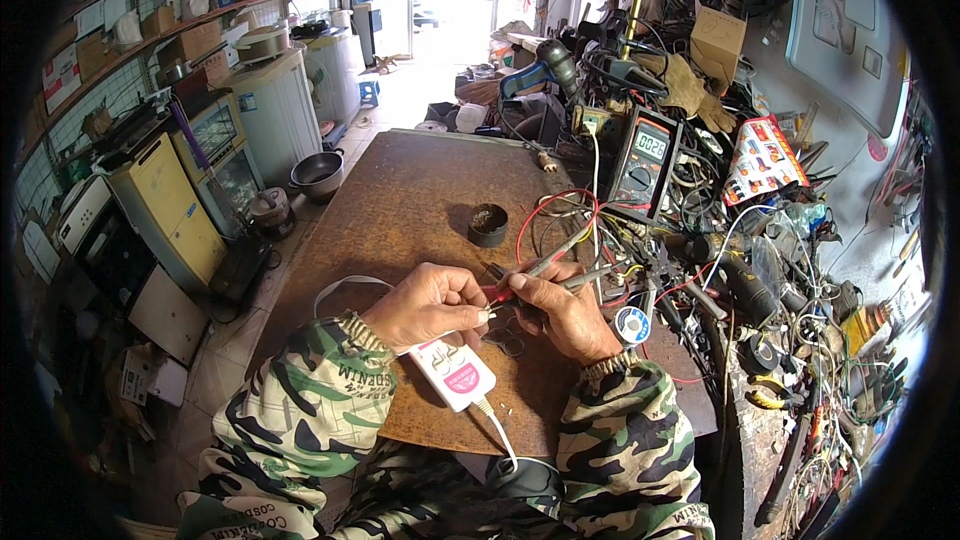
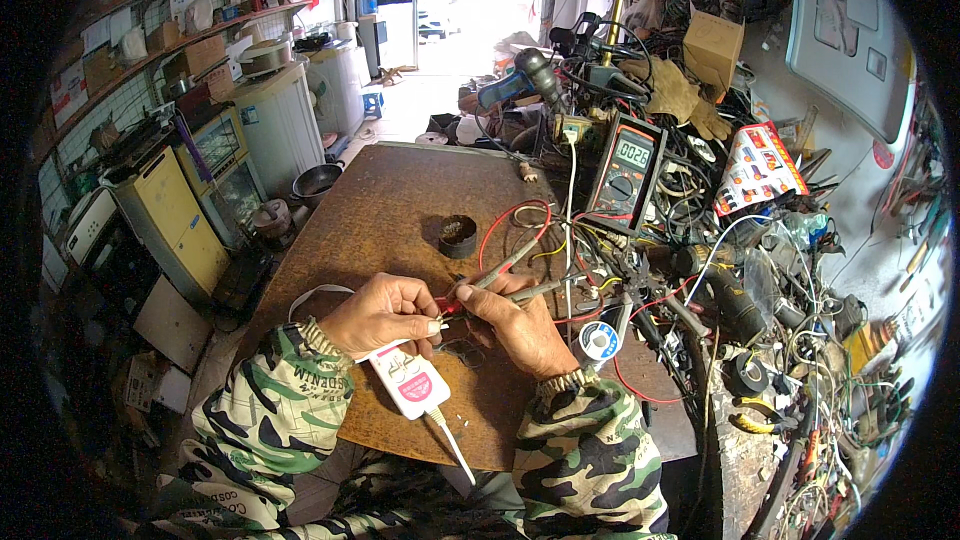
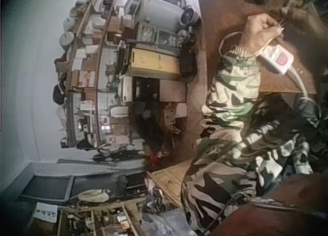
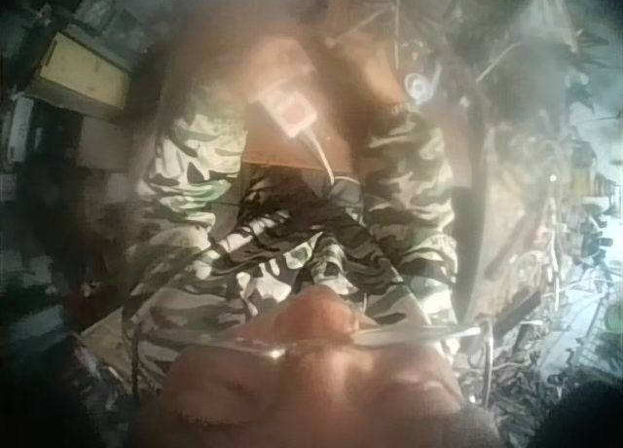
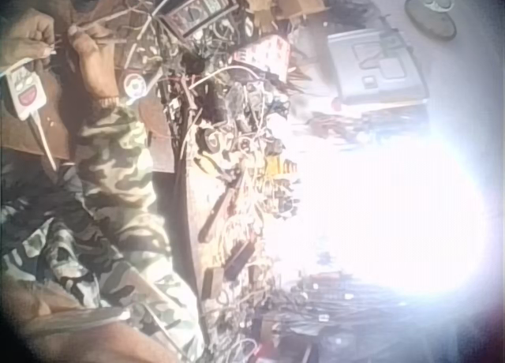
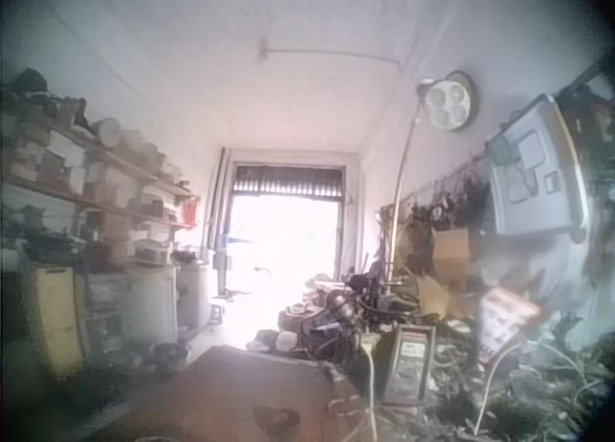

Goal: The person uses a soldering iron and pliers to work on a white power adapter, repeatedly stripping, twisting, and soldering wires while checking a multimeter. The person handles the adapter and wires throughout the clip.

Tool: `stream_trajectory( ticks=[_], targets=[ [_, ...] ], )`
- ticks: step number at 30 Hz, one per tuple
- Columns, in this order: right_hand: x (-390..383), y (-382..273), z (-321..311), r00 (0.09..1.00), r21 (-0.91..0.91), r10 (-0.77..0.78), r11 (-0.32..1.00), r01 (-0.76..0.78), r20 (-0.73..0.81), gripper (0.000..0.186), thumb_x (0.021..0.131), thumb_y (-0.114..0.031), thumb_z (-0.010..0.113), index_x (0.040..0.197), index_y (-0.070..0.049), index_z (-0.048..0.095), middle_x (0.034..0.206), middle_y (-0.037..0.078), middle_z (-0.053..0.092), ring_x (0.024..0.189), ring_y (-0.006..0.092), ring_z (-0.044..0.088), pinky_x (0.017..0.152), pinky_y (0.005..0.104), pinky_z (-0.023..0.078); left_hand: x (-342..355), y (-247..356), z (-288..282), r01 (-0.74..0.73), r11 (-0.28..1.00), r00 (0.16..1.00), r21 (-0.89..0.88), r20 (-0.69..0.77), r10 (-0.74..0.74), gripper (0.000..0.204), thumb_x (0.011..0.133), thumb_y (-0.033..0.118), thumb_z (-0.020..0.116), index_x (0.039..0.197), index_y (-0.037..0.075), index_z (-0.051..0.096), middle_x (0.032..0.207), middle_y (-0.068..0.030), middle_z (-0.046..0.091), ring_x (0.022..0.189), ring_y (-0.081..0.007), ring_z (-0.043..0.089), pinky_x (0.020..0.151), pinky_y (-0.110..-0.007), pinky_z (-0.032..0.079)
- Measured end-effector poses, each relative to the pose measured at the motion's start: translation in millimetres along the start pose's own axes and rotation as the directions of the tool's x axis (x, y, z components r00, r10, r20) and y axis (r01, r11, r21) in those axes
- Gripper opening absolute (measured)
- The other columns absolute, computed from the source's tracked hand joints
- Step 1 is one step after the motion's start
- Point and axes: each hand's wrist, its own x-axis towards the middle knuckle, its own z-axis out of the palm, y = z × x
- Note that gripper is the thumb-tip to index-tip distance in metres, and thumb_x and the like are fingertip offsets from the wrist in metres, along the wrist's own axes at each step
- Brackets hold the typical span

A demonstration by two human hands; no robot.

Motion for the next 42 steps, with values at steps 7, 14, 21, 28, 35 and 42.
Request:
stream_trajectory(
  ticks=[7, 14, 21, 28, 35, 42],
  targets=[
    [-0.9, -2.1, 1.8, 1.0, -0.005, -0.006, 1.0, 0.006, -0.01, 0.03, 0.091, -0.021, 0.061, 0.068, -0.001, 0.061, 0.056, 0.003, 0.053, 0.048, 0.0114, 0.046, 0.046, 0.0273, 0.033, -0.2, 1.8, 0.6, 0.002, 1.0, 1.0, 0.021, -0.002, -0.002, 0.012, 0.09, 0.008, 0.064, 0.092, -0.001, 0.057, 0.079, -0.0106, 0.067, 0.067, -0.0147, 0.069, 0.056, -0.023, 0.054],
    [-0.6, -1.0, 0.7, 1.0, -0.018, -0.014, 1.0, 0.014, -0.012, 0.031, 0.091, -0.02, 0.061, 0.068, 0.0, 0.062, 0.056, 0.003, 0.053, 0.048, 0.0116, 0.046, 0.046, 0.0276, 0.033, -1.9, 3.8, 1.5, 0.016, 1.0, 1.0, 0.027, -0.011, -0.016, 0.013, 0.089, 0.01, 0.065, 0.091, 0.0, 0.058, 0.079, -0.0097, 0.067, 0.066, -0.014, 0.068, 0.053, -0.022, 0.052],
    [-1.4, -3.4, 1.9, 1.0, -0.055, -0.03, 0.998, 0.029, -0.009, 0.03, 0.092, -0.021, 0.062, 0.07, 0.0, 0.062, 0.057, 0.003, 0.054, 0.05, 0.0111, 0.047, 0.046, 0.027, 0.034, -1.0, 2.8, 0.2, 0.034, 0.999, 0.999, 0.026, -0.013, -0.034, 0.013, 0.089, 0.01, 0.065, 0.091, -0.001, 0.058, 0.079, -0.0102, 0.067, 0.066, -0.0146, 0.068, 0.053, -0.024, 0.053],
    [-1.5, -2.6, 2.0, 1.0, -0.037, -0.025, 0.999, 0.025, -0.004, 0.028, 0.092, -0.021, 0.063, 0.073, -0.001, 0.063, 0.058, 0.003, 0.054, 0.05, 0.0108, 0.046, 0.047, 0.0269, 0.034, -0.8, 2.5, -0.4, 0.032, 0.999, 0.999, 0.03, -0.016, -0.031, 0.012, 0.089, 0.009, 0.064, 0.091, -0.002, 0.058, 0.079, -0.011, 0.067, 0.066, -0.015, 0.068, 0.054, -0.024, 0.054],
    [-3.2, -3.8, 3.2, 1.0, -0.017, -0.005, 1.0, 0.005, 0.001, 0.027, 0.092, -0.021, 0.063, 0.074, -0.001, 0.064, 0.058, 0.002, 0.054, 0.05, 0.0103, 0.046, 0.047, 0.0264, 0.033, -1.7, 4.4, 1.3, 0.049, 0.997, 0.998, 0.054, -0.037, -0.047, 0.011, 0.089, 0.007, 0.063, 0.091, -0.002, 0.058, 0.079, -0.0114, 0.067, 0.065, -0.0153, 0.068, 0.054, -0.025, 0.055],
    [-7.1, -9.4, 4.9, 0.998, -0.111, -0.009, 0.994, 0.003, -0.055, 0.027, 0.092, -0.023, 0.061, 0.075, -0.003, 0.063, 0.06, 0.0, 0.053, 0.054, 0.0086, 0.046, 0.048, 0.0261, 0.033, 2.3, 1.6, 0.0, 0.045, 0.995, 0.999, 0.093, -0.025, -0.043, 0.012, 0.089, 0.006, 0.063, 0.09, -0.004, 0.057, 0.08, -0.0137, 0.067, 0.066, -0.0166, 0.068, 0.056, -0.027, 0.056]
  ],
)
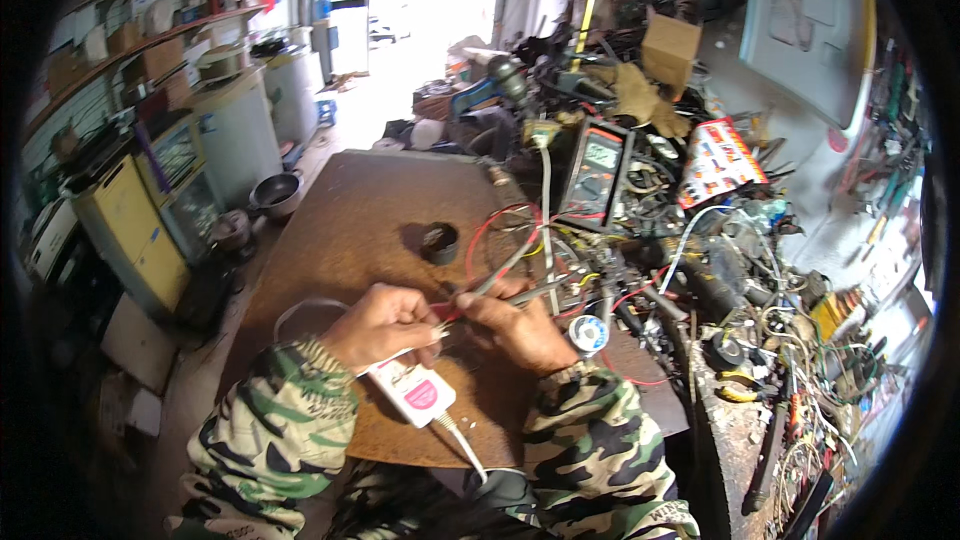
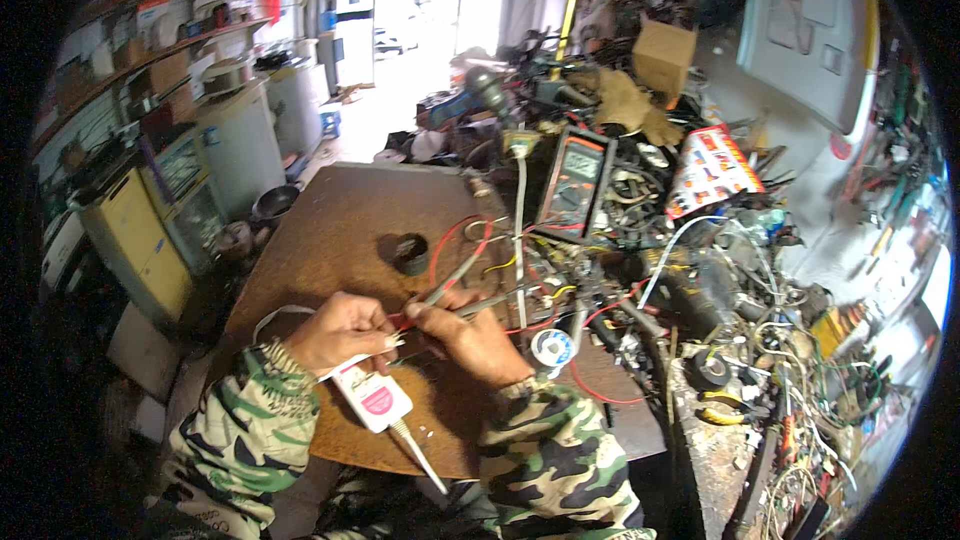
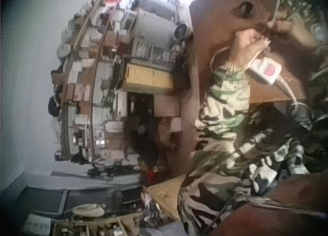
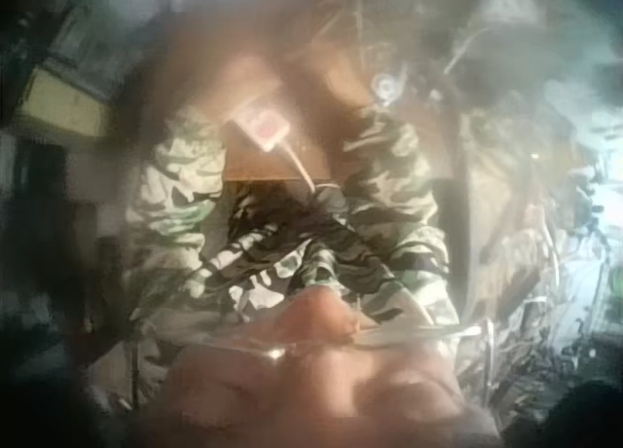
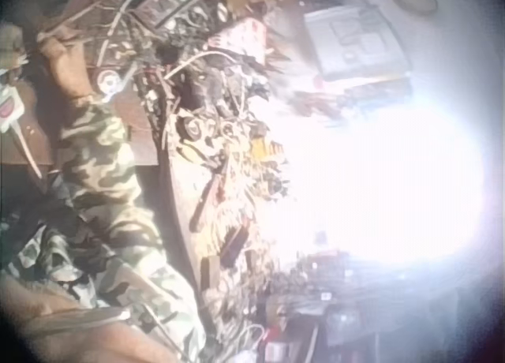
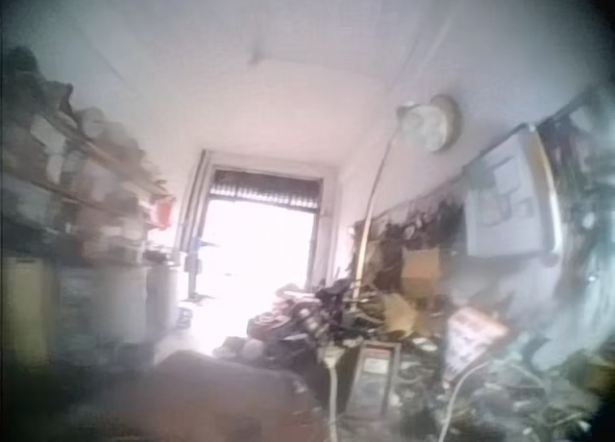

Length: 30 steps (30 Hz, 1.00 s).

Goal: The person uses a soldering iron and pliers to work on a white power adapter, repeatedly stripping, twisting, and soldering wires while checking a multimeter. The person handles the adapter and wires throughout the clip.

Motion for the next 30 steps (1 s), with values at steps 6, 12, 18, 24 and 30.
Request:
stream_trajectory(
  ticks=[6, 12, 18, 24, 30],
  targets=[
    [6, 8, -5, 0.996, 0.002, -0.026, 1.0, 0.026, 0.084, 0.027, 0.093, -0.026, 0.061, 0.079, -0.003, 0.064, 0.06, -0.001, 0.052, 0.053, 0.0084, 0.045, 0.047, 0.0262, 0.033, -4, 1, -1, 0.014, 0.999, 1.0, -0.034, 0.001, -0.014, 0.013, 0.09, 0.006, 0.063, 0.092, -0.005, 0.057, 0.083, -0.0132, 0.066, 0.069, -0.0167, 0.068, 0.059, -0.026, 0.055],
    [7, 13, -9, 0.995, -0.052, -0.039, 0.998, 0.044, 0.091, 0.027, 0.093, -0.025, 0.061, 0.08, -0.002, 0.064, 0.061, -0.001, 0.053, 0.054, 0.0087, 0.046, 0.049, 0.0276, 0.034, -2, -1, -1, 0.004, 0.999, 1.0, -0.049, 0.006, -0.004, 0.013, 0.09, 0.006, 0.063, 0.091, -0.005, 0.057, 0.082, -0.0138, 0.066, 0.068, -0.0168, 0.068, 0.058, -0.026, 0.055],
    [8, 13, -9, 0.995, -0.087, -0.052, 0.994, 0.059, 0.081, 0.026, 0.093, -0.025, 0.061, 0.083, -0.001, 0.065, 0.063, 0.0, 0.053, 0.057, 0.0092, 0.047, 0.051, 0.028, 0.036, -4, 2, 0, 0.003, 0.999, 1.0, -0.041, -0.001, -0.003, 0.013, 0.09, 0.006, 0.062, 0.091, -0.005, 0.057, 0.083, -0.0136, 0.066, 0.068, -0.0165, 0.067, 0.058, -0.026, 0.055],
    [1, 2, -5, 0.997, 0.019, 0.077, 0.997, -0.077, 0.01, 0.024, 0.091, -0.023, 0.062, 0.074, -0.006, 0.063, 0.06, -0.002, 0.052, 0.054, 0.0069, 0.045, 0.049, 0.0256, 0.032, 0, 3, 1, 0.008, 1.0, 1.0, -0.022, 0.019, -0.008, 0.015, 0.089, 0.012, 0.064, 0.09, -0.002, 0.058, 0.083, -0.0096, 0.066, 0.072, -0.0138, 0.066, 0.061, -0.026, 0.054],
    [9, 0, -7, 0.984, 0.273, 0.002, 0.961, 0.048, -0.18, 0.023, 0.09, -0.021, 0.061, 0.078, -0.002, 0.063, 0.054, 0.003, 0.051, 0.042, 0.0128, 0.045, 0.041, 0.0266, 0.032, -1, -3, -10, -0.104, 0.987, 0.994, -0.122, 0.019, 0.107, 0.015, 0.089, 0.009, 0.064, 0.096, -0.003, 0.057, 0.081, -0.0108, 0.066, 0.067, -0.0153, 0.067, 0.06, -0.027, 0.055]
  ],
)
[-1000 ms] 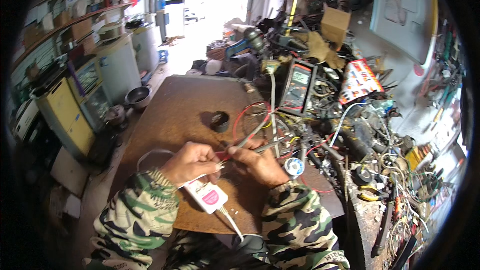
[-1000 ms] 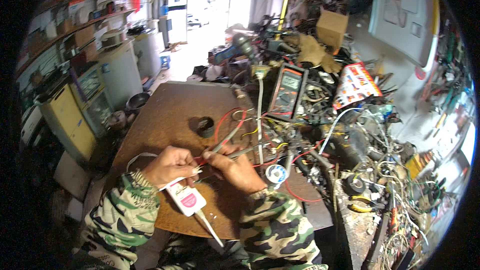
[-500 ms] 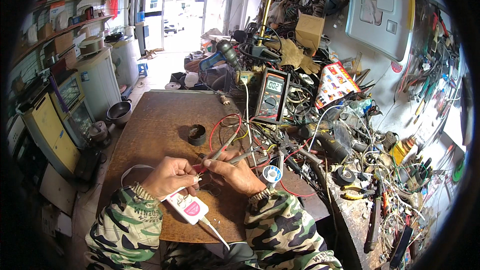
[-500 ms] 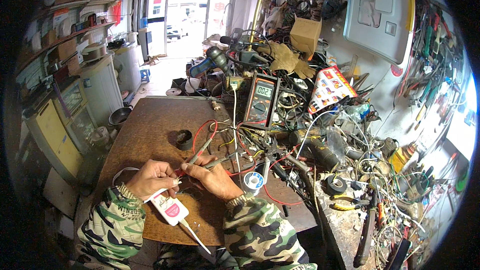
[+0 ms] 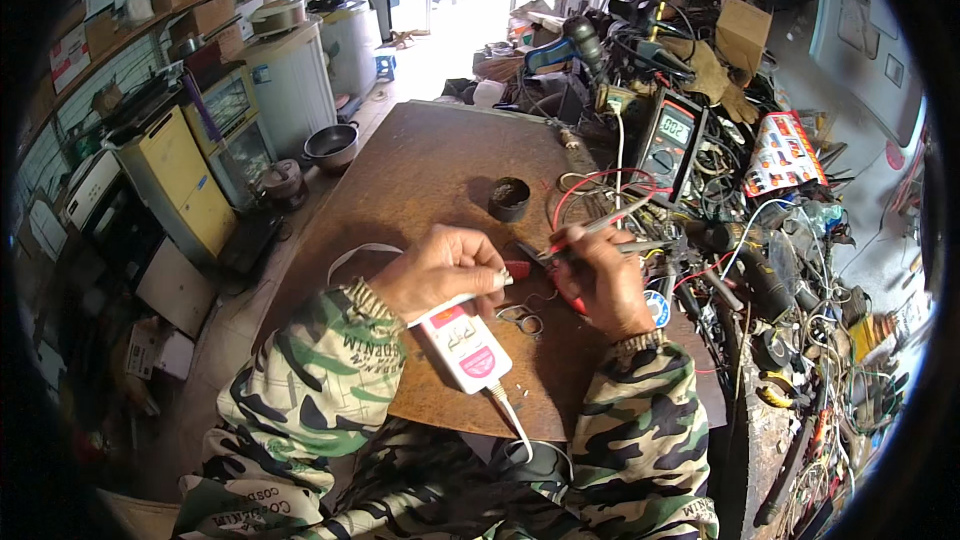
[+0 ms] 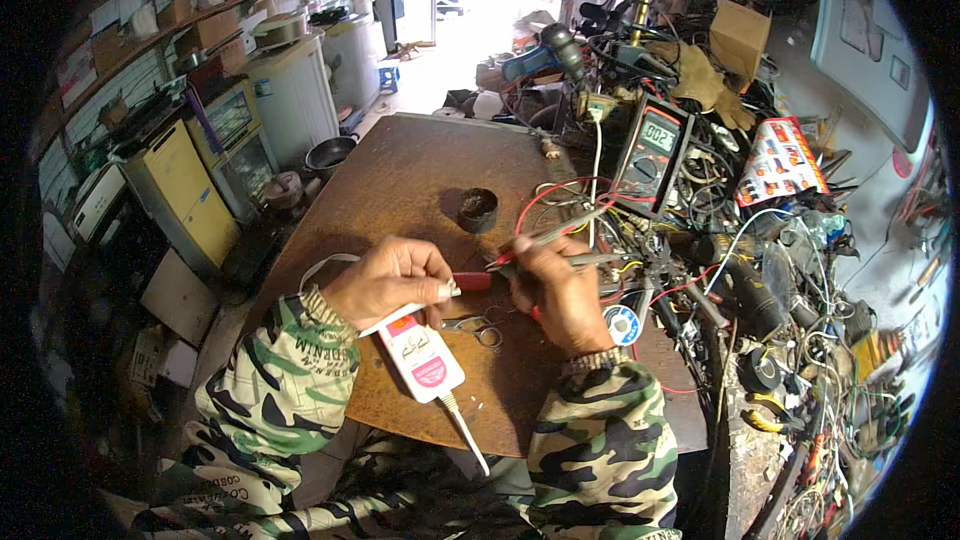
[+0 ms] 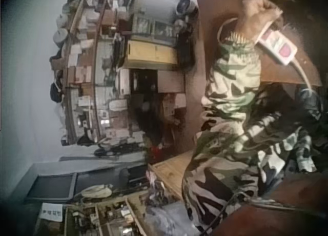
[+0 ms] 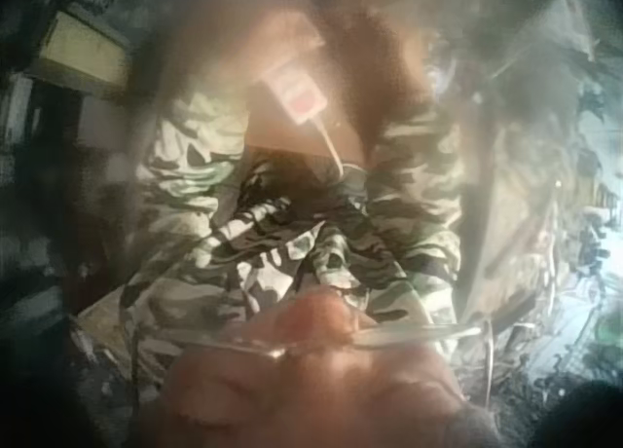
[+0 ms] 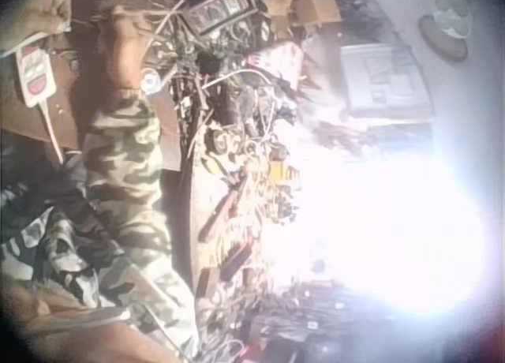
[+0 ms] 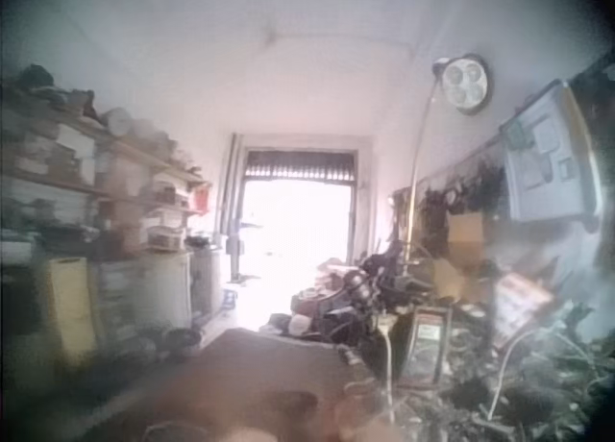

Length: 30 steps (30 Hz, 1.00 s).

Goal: The person uses a soldering iron and pliers to work on a white power adapter, repeatedly stripping, twisting, and soldering wires while checking a multimeter. The person handles the adapter and wires throughout the clip.

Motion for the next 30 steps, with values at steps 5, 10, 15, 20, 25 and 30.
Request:
stream_trajectory(
  ticks=[5, 10, 15, 20, 25, 30],
  targets=[
    [3, 7, -14, 0.998, -0.054, 0.034, 0.998, -0.037, -0.054, 0.021, 0.09, -0.019, 0.059, 0.079, -0.001, 0.061, 0.051, 0.002, 0.048, 0.036, 0.011, 0.039, 0.036, 0.0257, 0.027, -7, 10, -13, -0.049, 0.997, 0.978, -0.052, -0.205, 0.037, 0.015, 0.09, 0.011, 0.064, 0.098, 0.001, 0.058, 0.081, -0.0083, 0.066, 0.061, -0.0122, 0.064, 0.051, -0.023, 0.048],
    [6, 10, -15, 0.996, -0.139, 0.05, 0.989, -0.059, -0.074, 0.019, 0.09, -0.017, 0.059, 0.077, -0.004, 0.06, 0.054, 0.001, 0.05, 0.038, 0.0097, 0.039, 0.037, 0.0252, 0.027, -6, 6, -29, -0.085, 0.964, 0.915, 0.253, -0.362, 0.176, 0.01, 0.089, 0.01, 0.063, 0.093, 0.001, 0.06, 0.079, -0.0059, 0.066, 0.06, -0.0093, 0.061, 0.049, -0.02, 0.045],
    [7, 12, -17, 0.993, -0.231, 0.039, 0.971, -0.064, -0.111, 0.017, 0.089, -0.016, 0.06, 0.077, -0.004, 0.06, 0.056, 0.0, 0.05, 0.043, 0.0093, 0.04, 0.04, 0.025, 0.03, -7, -9, -41, -0.038, 0.933, 0.911, 0.358, -0.372, 0.18, 0.008, 0.089, 0.005, 0.063, 0.093, -0.001, 0.06, 0.077, -0.0055, 0.065, 0.062, -0.0092, 0.061, 0.053, -0.022, 0.048],
    [10, 17, -28, 0.995, -0.244, 0.05, 0.967, -0.069, -0.085, 0.017, 0.087, -0.016, 0.061, 0.078, -0.003, 0.061, 0.059, 0.0, 0.051, 0.045, 0.0096, 0.041, 0.042, 0.0262, 0.031, -9, -37, -56, -0.027, 0.81, 0.907, 0.586, -0.326, 0.266, 0.009, 0.088, 0.002, 0.064, 0.091, -0.004, 0.059, 0.08, -0.0056, 0.064, 0.073, -0.0107, 0.062, 0.064, -0.027, 0.052],
    [13, 22, -24, 0.996, -0.271, 0.024, 0.962, -0.046, -0.086, 0.018, 0.087, -0.017, 0.061, 0.078, -0.002, 0.063, 0.06, 0.0, 0.052, 0.046, 0.0093, 0.042, 0.043, 0.0261, 0.032, -26, -12, -31, -0.032, 0.614, 0.881, 0.789, -0.268, 0.391, 0.027, 0.087, 0.013, 0.07, 0.104, -0.006, 0.061, 0.096, -0.0133, 0.068, 0.088, -0.0176, 0.066, 0.078, -0.03, 0.054],
    [11, 25, -32, 0.993, -0.312, 0.024, 0.948, -0.06, -0.117, 0.019, 0.087, -0.018, 0.061, 0.079, -0.001, 0.063, 0.059, 0.0, 0.052, 0.048, 0.0089, 0.043, 0.044, 0.0256, 0.031, -20, -8, -29, -0.37, 0.585, 0.927, 0.722, 0.24, 0.29, 0.071, 0.065, 0.037, 0.085, 0.12, 0.0, 0.059, 0.132, -0.0192, 0.054, 0.131, -0.034, 0.043, 0.111, -0.048, 0.032]
  ],
)
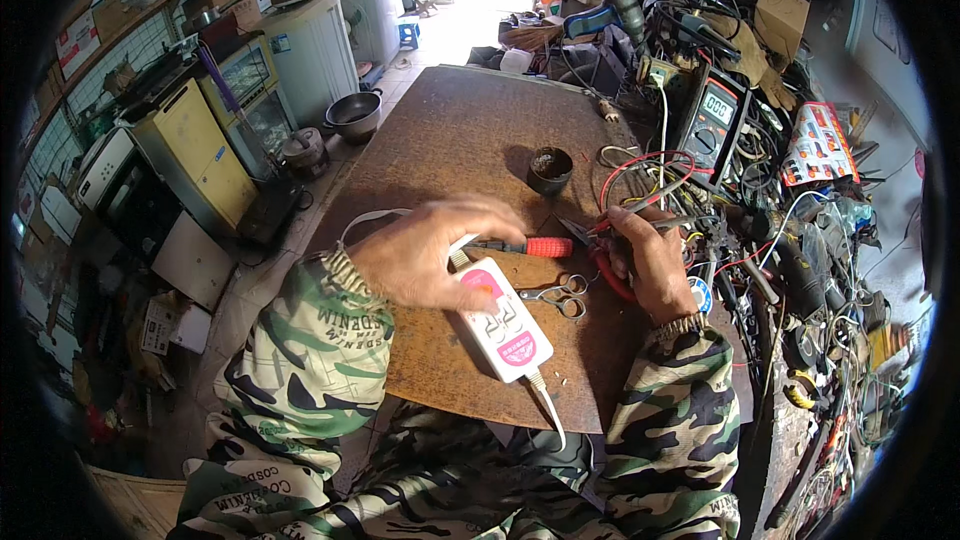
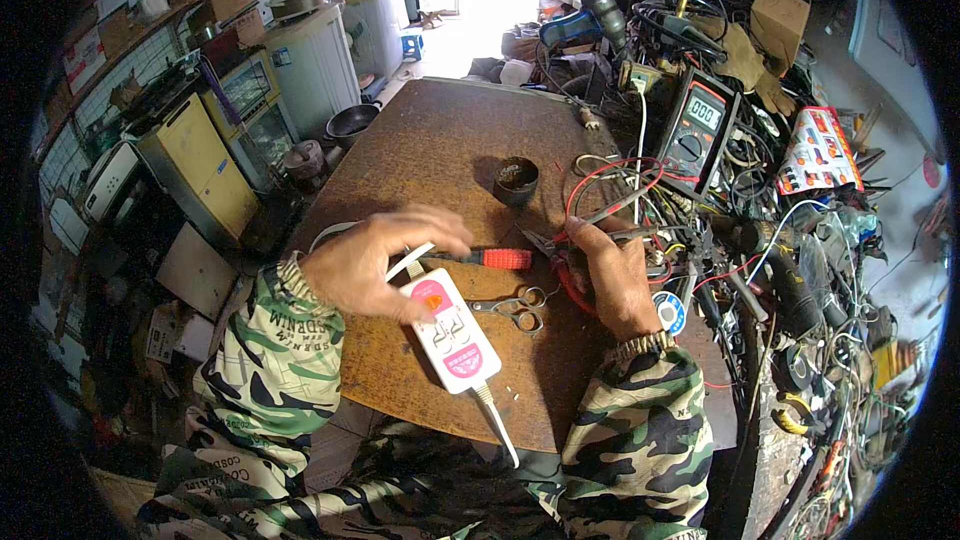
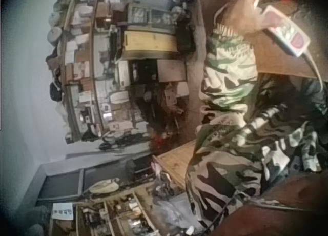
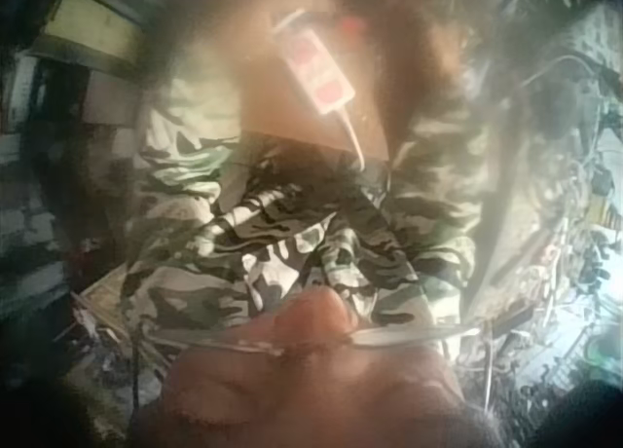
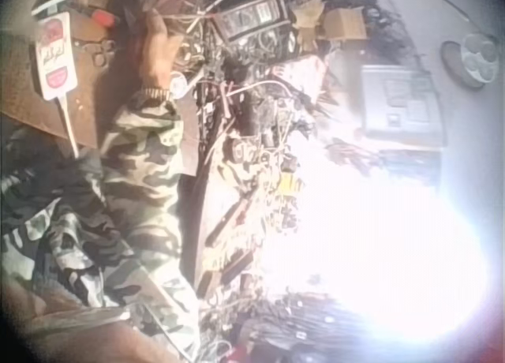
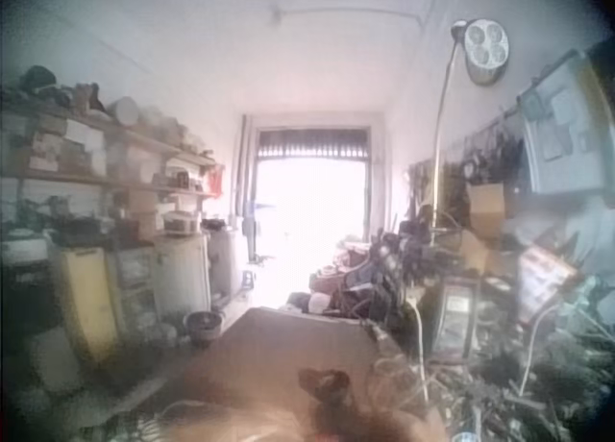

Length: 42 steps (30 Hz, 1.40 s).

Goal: The person uses a soldering iron and pliers to work on a white power adapter, repeatedly stripping, twisting, and soldering wires while checking a multimeter. The person handles the adapter and wires throughout the clip.

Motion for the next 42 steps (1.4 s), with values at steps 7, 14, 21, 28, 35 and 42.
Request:
stream_trajectory(
  ticks=[7, 14, 21, 28, 35, 42],
  targets=[
    [-3, -4, 0, 0.999, -0.021, -0.001, 1.0, 0.002, 0.042, 0.02, 0.089, -0.019, 0.059, 0.079, -0.002, 0.062, 0.057, -0.001, 0.05, 0.046, 0.0087, 0.041, 0.043, 0.0258, 0.029, -3, 19, 8, 0.045, 0.949, 0.957, 0.311, 0.26, -0.13, 0.084, 0.054, 0.03, 0.09, 0.124, 0.0, 0.056, 0.135, -0.0204, 0.05, 0.134, -0.0366, 0.037, 0.111, -0.047, 0.033],
    [-3, 1, -4, 1.0, -0.053, -0.009, 0.999, 0.009, 0.009, 0.02, 0.089, -0.018, 0.058, 0.079, -0.002, 0.063, 0.057, -0.002, 0.049, 0.047, 0.0083, 0.04, 0.044, 0.0256, 0.029, 6, 14, 14, 0.064, 0.951, 0.997, 0.302, 0.026, -0.075, 0.07, 0.054, 0.029, 0.091, 0.11, 0.001, 0.06, 0.106, -0.0128, 0.059, 0.101, -0.0283, 0.058, 0.087, -0.038, 0.049],
    [-1, -5, 8, 0.999, -0.052, -0.021, 0.998, 0.023, 0.037, 0.017, 0.088, -0.017, 0.06, 0.079, -0.002, 0.062, 0.058, -0.001, 0.05, 0.048, 0.0081, 0.042, 0.044, 0.0253, 0.03, -7, 12, 16, 0.011, 0.93, 0.995, 0.368, -0.094, 0.026, 0.061, 0.056, 0.029, 0.088, 0.108, 0.006, 0.065, 0.101, -0.012, 0.06, 0.098, -0.0306, 0.059, 0.086, -0.04, 0.049],
    [-5, -7, 5, 1.0, -0.034, -0.01, 0.999, 0.011, 0.024, 0.017, 0.088, -0.017, 0.061, 0.078, -0.003, 0.06, 0.059, -0.001, 0.049, 0.046, 0.0092, 0.042, 0.042, 0.0263, 0.031, -1, 21, 22, -0.017, 0.874, 0.987, 0.487, -0.131, 0.092, 0.066, 0.056, 0.035, 0.089, 0.112, 0.008, 0.066, 0.102, -0.0101, 0.062, 0.099, -0.028, 0.058, 0.095, -0.043, 0.042],
    [-8, -13, 8, 0.999, -0.022, 0.036, 0.999, -0.036, 0.009, 0.016, 0.088, -0.017, 0.062, 0.078, -0.004, 0.058, 0.062, -0.001, 0.05, 0.048, 0.0084, 0.041, 0.044, 0.0255, 0.031, -2, 19, 22, -0.028, 0.837, 0.994, 0.546, -0.071, 0.079, 0.069, 0.059, 0.04, 0.087, 0.116, 0.008, 0.065, 0.115, -0.012, 0.061, 0.113, -0.0284, 0.054, 0.106, -0.049, 0.034],
    [-4, -6, 7, 0.999, -0.027, -0.028, 0.999, 0.028, 0.025, 0.017, 0.088, -0.017, 0.062, 0.077, -0.004, 0.058, 0.061, -0.001, 0.05, 0.045, 0.0094, 0.041, 0.041, 0.0264, 0.03, 1, 31, 23, -0.128, 0.907, 0.971, 0.401, -0.134, 0.197, 0.07, 0.056, 0.037, 0.089, 0.115, 0.008, 0.064, 0.121, -0.0118, 0.059, 0.114, -0.0299, 0.053, 0.098, -0.042, 0.044]
  ],
)
